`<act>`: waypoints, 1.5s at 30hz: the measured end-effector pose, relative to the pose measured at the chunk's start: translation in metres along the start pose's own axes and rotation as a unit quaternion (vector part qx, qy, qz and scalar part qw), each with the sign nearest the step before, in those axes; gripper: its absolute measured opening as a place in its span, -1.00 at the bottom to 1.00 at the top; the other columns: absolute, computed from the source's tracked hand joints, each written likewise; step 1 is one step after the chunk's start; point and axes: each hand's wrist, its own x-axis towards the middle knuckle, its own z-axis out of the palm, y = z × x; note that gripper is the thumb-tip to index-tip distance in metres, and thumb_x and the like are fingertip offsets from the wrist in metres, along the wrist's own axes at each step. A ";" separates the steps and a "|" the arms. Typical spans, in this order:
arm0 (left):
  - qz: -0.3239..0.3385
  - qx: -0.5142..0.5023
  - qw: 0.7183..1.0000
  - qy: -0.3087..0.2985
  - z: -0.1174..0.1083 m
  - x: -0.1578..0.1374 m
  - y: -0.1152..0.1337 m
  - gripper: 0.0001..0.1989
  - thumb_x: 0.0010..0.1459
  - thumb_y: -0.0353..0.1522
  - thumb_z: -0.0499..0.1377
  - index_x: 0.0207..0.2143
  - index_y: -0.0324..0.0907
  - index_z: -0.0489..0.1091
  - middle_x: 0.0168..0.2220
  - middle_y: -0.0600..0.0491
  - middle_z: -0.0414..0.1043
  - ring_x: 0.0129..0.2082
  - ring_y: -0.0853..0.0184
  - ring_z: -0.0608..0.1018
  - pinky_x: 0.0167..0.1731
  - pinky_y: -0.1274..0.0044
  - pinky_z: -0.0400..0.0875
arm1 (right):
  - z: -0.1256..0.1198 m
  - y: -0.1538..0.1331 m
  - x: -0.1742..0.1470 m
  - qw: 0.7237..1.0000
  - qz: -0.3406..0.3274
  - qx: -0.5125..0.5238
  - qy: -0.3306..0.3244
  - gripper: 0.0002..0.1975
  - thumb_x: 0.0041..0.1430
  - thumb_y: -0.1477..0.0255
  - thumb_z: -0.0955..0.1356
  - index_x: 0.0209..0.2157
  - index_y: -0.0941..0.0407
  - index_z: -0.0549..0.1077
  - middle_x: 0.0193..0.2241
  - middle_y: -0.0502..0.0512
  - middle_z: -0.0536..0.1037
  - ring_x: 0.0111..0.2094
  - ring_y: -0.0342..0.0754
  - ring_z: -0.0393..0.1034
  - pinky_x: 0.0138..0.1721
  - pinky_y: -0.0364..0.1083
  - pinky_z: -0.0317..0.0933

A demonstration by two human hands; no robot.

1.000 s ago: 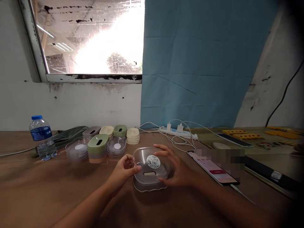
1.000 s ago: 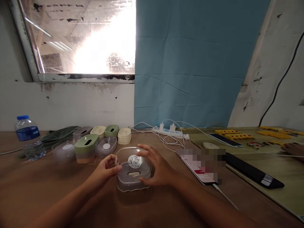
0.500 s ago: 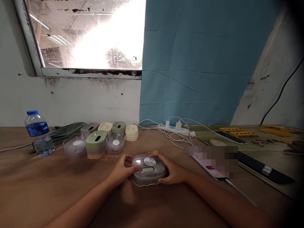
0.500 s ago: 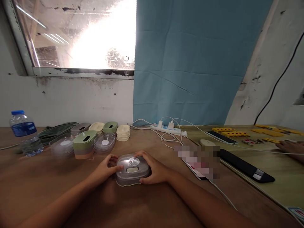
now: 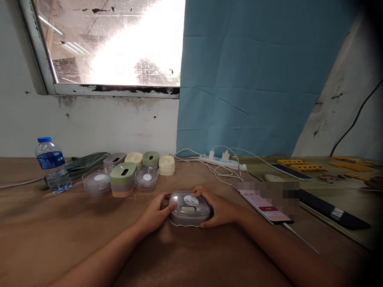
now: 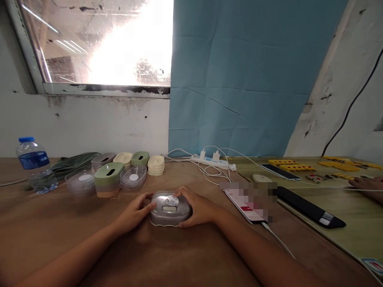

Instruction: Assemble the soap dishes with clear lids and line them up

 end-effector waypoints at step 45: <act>0.180 0.462 0.856 0.143 -0.078 0.017 -0.014 -0.65 0.00 -0.54 -0.08 -0.20 -0.12 0.33 -0.14 -0.02 0.36 -0.06 0.20 0.28 -0.01 0.31 -0.06 | 0.072 0.035 0.164 0.922 0.101 -0.210 0.310 -0.58 0.04 0.57 0.19 0.00 0.14 0.23 -0.01 0.20 0.24 -0.02 0.08 0.13 -0.01 0.03 0.03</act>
